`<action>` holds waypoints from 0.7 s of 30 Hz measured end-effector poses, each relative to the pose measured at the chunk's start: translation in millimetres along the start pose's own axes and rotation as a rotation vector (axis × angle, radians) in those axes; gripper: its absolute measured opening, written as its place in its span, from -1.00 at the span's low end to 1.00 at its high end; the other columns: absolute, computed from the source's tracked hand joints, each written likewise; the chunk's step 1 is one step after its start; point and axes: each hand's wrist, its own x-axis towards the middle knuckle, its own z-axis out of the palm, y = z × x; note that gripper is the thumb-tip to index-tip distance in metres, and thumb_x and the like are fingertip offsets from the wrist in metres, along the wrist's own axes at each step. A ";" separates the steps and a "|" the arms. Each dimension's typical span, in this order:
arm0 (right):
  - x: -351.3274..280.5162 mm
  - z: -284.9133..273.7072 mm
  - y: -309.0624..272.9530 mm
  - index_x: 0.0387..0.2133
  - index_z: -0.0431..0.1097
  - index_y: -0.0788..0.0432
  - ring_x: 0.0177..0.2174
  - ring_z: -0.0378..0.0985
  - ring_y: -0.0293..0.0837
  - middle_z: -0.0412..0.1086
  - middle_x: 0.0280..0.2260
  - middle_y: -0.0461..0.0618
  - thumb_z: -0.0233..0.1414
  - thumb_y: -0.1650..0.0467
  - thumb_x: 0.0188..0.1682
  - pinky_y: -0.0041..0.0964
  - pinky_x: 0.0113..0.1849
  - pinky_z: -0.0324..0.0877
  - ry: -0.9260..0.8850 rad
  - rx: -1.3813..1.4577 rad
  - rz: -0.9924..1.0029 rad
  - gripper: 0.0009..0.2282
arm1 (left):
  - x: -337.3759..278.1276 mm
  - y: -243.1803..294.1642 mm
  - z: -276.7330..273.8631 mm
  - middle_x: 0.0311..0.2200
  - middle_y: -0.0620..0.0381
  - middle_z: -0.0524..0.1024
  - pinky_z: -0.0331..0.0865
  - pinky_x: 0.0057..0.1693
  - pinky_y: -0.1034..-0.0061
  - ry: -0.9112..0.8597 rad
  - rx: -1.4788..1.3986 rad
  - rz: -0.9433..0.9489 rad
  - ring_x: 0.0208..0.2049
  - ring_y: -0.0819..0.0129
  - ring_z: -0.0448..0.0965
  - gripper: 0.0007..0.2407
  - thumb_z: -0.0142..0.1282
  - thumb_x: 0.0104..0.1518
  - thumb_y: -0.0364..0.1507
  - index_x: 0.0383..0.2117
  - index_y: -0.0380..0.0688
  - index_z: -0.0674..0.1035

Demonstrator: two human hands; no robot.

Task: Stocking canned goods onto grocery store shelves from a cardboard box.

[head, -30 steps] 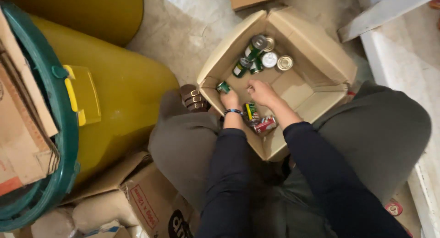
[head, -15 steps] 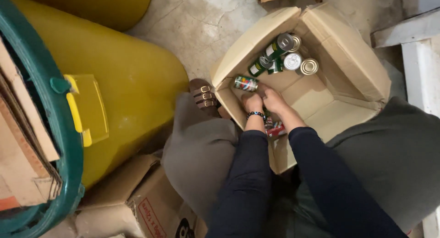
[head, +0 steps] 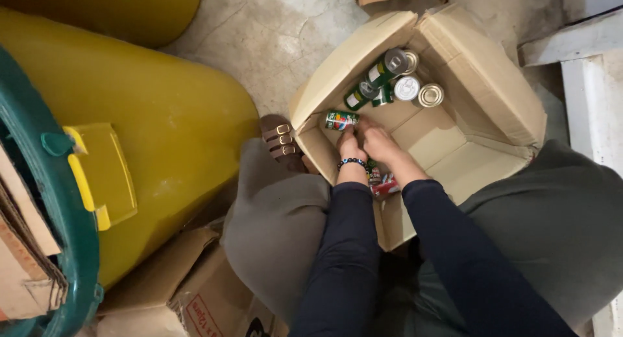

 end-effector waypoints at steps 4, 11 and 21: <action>-6.2 -22.4 -18.4 0.29 0.10 0.23 0.15 0.23 0.26 0.17 0.19 0.32 -0.16 0.64 -0.29 0.01 0.11 0.18 -0.123 0.192 0.087 -0.30 | 10.8 -5.2 2.2 -0.22 0.01 0.63 0.46 -0.22 0.33 -0.050 0.033 -0.020 -0.35 0.26 0.60 -0.77 0.21 0.18 -0.38 -0.13 -0.27 0.60; -6.6 -16.1 1.9 0.09 0.39 0.21 0.13 0.34 0.23 0.32 0.12 0.27 -0.07 0.58 -0.15 -0.03 0.14 0.27 -0.082 0.085 0.111 -0.55 | 7.1 -13.8 -20.0 -0.25 0.02 0.62 0.27 -0.33 0.39 -0.087 0.141 -0.012 -0.41 0.31 0.49 -0.72 0.26 0.23 -0.29 -0.11 -0.27 0.60; -19.1 -28.3 7.4 -0.03 0.45 0.21 -0.13 0.56 0.13 0.50 -0.13 0.22 0.08 0.37 0.06 -0.08 -0.10 0.44 0.238 0.323 0.168 -0.74 | -136.1 19.2 18.3 -0.32 0.17 0.61 0.32 -0.34 0.56 -0.209 0.276 0.202 -0.41 0.49 0.53 -0.69 0.18 0.25 -0.20 -0.09 -0.18 0.58</action>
